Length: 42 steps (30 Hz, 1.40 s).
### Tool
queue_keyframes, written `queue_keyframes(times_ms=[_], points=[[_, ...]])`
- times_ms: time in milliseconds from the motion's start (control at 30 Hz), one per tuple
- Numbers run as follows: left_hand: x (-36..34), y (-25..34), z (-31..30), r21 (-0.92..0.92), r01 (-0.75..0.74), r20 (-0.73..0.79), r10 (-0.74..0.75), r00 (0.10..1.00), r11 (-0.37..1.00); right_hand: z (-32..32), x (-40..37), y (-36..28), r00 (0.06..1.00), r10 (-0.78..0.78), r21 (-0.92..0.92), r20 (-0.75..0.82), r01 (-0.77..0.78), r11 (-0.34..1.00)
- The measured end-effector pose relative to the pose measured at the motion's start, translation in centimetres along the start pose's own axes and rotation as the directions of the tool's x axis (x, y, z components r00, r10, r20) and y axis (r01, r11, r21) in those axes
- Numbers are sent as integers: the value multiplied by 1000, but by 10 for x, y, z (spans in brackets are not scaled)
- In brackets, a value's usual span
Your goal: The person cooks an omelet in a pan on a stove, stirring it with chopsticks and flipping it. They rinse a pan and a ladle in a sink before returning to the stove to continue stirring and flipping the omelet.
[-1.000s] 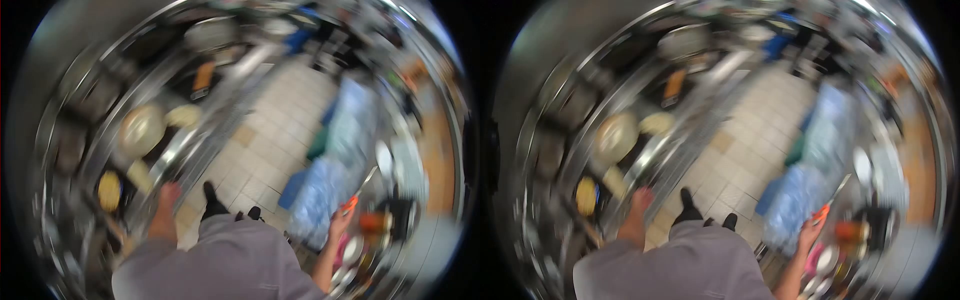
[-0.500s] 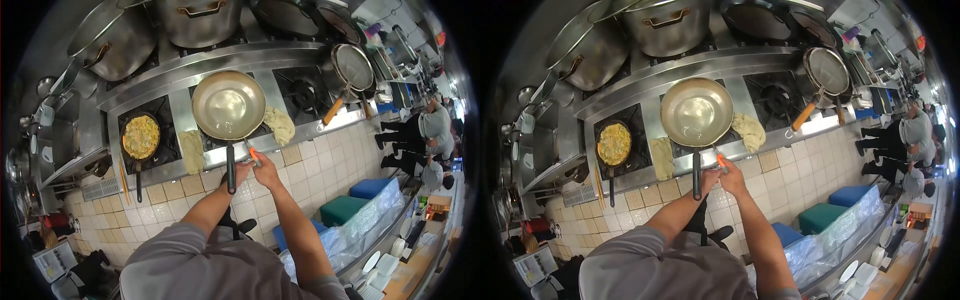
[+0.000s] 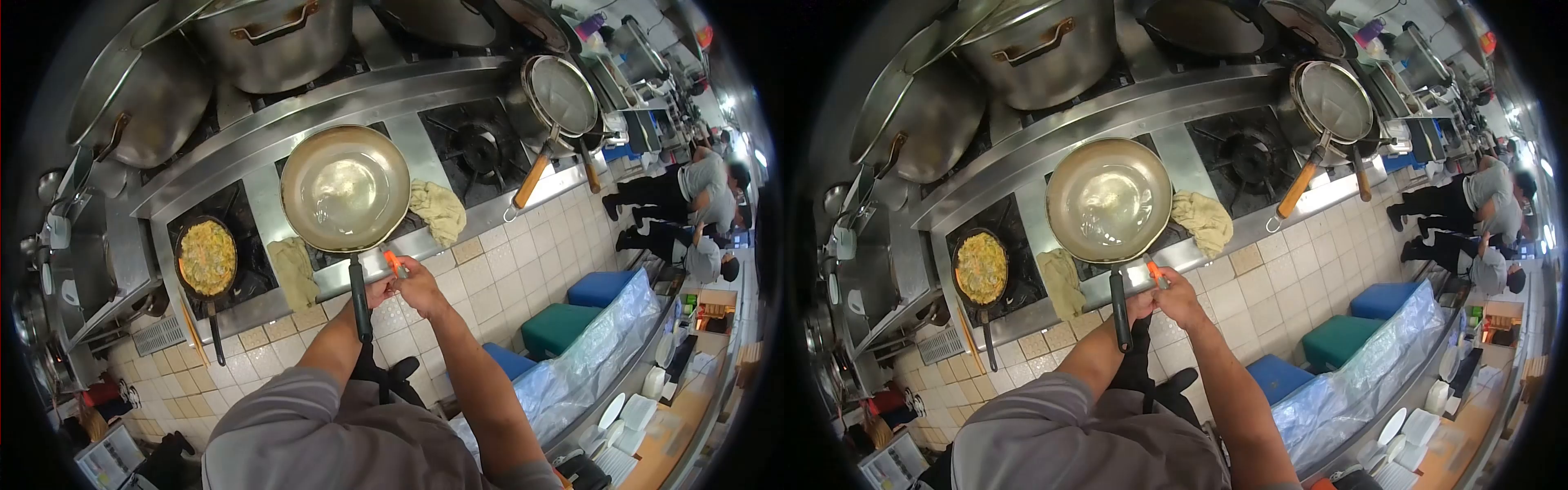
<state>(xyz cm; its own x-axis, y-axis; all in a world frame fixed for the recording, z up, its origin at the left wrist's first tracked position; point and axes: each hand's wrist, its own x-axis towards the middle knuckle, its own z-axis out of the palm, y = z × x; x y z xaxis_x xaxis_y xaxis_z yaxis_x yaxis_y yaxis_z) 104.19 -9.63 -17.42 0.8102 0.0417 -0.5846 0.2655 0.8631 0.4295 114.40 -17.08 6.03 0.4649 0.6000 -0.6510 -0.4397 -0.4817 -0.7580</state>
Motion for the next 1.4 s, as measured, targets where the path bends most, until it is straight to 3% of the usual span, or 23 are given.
queue_keyframes(times_ms=[67, 233, 367, 433, 500, 567, 700, 767, 833, 867, 933, 1000, 1033, 1067, 1100, 1133, 1167, 1200, 1233, 1300, 1333, 1367, 1400], points=[[3, -7, -12, 34, 44, 94, -47, 994, 998, 0, 0, -2, 999, -27, 42, 38, 25, 999], [-2, -20, -3, 35, -64, -203, 69, 977, 997, 5, -3, 0, 999, -44, 5, 0, 44, 999], [-9, -19, 0, 44, -121, -185, 127, 974, 992, 10, -15, -13, 999, -44, -55, -29, 43, 998], [-16, -3, 9, 61, 23, -262, -6, 965, 998, 8, -7, 0, 999, -26, -9, -21, 26, 1000], [-38, 9, 32, 138, 27, -314, 18, 949, 990, 8, -5, 6, 1000, -11, 38, -6, 11, 999], [-53, 9, 36, 216, 31, -368, 52, 928, 976, 9, -16, -3, 997, -78, -171, -22, 73, 983], [-82, -27, 10, 340, 75, -400, 72, 914, 937, 5, -26, 19, 990, -135, -112, -34, 130, 985], [-86, -57, -18, 623, 345, -471, -15, 882, 702, -5, -36, 50, 933, -344, -246, -110, 309, 919], [-91, -107, -28, 980, 168, -195, 364, 911, 103, -21, -83, 74, 869, -438, -378, -232, 334, 863], [-107, -97, 12, 981, 9, -50, 206, 977, 196, -31, -110, 92, 835, -471, -405, -286, 340, 849], [-107, -91, 103, 971, -146, 51, 434, 899, 187, -56, -170, 141, 719, -544, -430, -434, 365, 826], [-85, -53, 175, 901, -343, 101, 640, 761, 266, -81, -244, 204, 690, -388, -227, -611, 317, 921], [-78, -22, 216, 929, -370, 214, 783, 584, 22, -87, -292, 224, 661, -338, -268, -670, 210, 940], [-44, 5, 230, 961, -262, 110, 753, 649, 85, -93, -345, 243, 592, -285, -288, -754, 91, 953], [39, 14, 200, 814, -406, 3, 697, 717, 415, -99, -393, 275, 510, -237, -245, -827, 53, 968], [60, 40, 212, 903, -427, 206, 820, 534, 51, -98, -439, 312, 436, -181, -188, -881, 28, 982], [107, 57, 195, 928, -182, 371, 856, 360, -326, -96, -486, 359, 294, -143, -130, -945, 62, 990], [128, 87, 203, 944, 35, 186, 619, 763, -327, -89, -523, 393, 164, -100, -83, -981, 103, 991], [178, 89, 180, 847, 88, 217, 493, 842, -524, -71, -576, 355, 17, -117, -117, -993, -26, 993], [214, 95, 162, 573, 34, 336, 272, 902, -819, -45, -652, 367, -362, -129, -169, -923, 82, 982], [193, 90, 168, 848, -80, 283, 320, 904, -524, -27, -695, 372, -463, -101, -81, -880, -63, 995], [171, 85, 175, 971, -235, 229, 366, 902, -29, -15, -728, 381, -622, -147, -149, -769, -49, 988], [150, 78, 183, 868, -336, 174, 410, 895, 365, 5, -762, 362, -750, 26, -37, -660, 68, 997]])
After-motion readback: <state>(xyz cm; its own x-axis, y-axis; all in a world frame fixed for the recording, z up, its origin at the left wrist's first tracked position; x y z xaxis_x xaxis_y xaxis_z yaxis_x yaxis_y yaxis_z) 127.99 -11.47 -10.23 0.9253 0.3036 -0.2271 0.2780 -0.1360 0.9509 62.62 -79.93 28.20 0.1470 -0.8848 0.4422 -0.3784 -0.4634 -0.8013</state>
